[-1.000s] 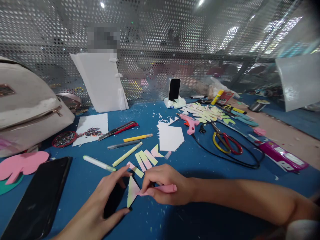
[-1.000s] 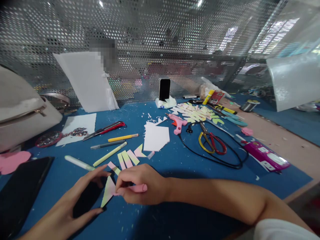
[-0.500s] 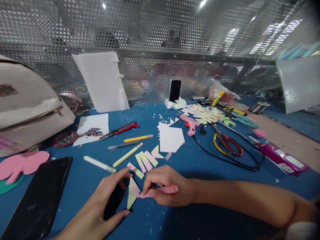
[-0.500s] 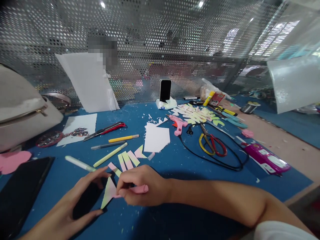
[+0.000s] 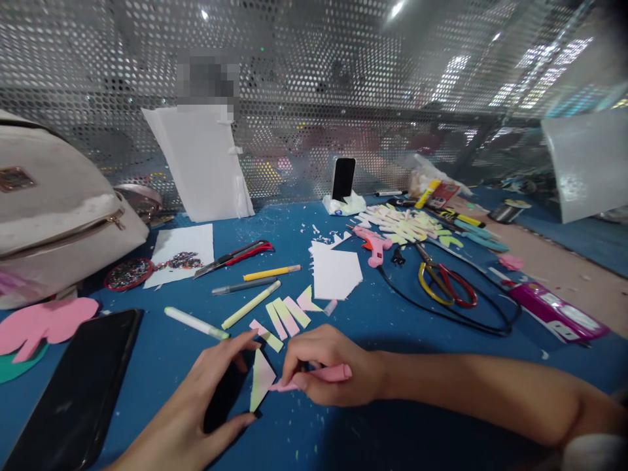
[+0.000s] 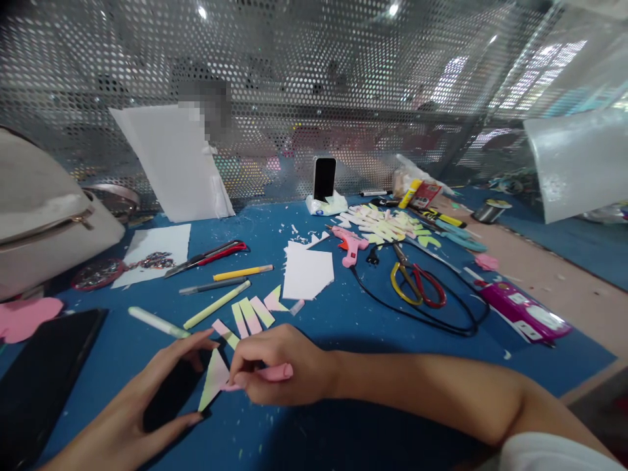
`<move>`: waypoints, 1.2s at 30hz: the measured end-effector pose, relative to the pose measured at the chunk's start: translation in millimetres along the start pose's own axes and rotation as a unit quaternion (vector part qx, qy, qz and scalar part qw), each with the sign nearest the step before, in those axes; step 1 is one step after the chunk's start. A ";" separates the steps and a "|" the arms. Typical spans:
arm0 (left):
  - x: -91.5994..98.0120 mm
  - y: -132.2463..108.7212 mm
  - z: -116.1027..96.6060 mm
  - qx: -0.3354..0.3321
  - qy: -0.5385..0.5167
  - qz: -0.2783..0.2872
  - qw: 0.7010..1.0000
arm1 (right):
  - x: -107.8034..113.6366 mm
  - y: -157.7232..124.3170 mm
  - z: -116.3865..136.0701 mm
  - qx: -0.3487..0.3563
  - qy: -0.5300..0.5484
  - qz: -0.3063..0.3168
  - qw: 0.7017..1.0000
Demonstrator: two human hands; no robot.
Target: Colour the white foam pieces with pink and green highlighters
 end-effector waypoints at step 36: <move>-4.1 -1.7 2.8 -0.008 -0.013 0.001 1.000 | 1.9 -0.4 -1.6 -0.010 0.011 -0.008 1.000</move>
Point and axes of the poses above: each hand's wrist, its own y-axis towards the middle knuckle, its own x-axis out of the back of the hand, z = x × y, the point moved 10 cm from there along y, towards the middle knuckle, and after that the axes turned 7 degrees about -z, right-handed, at the moved point
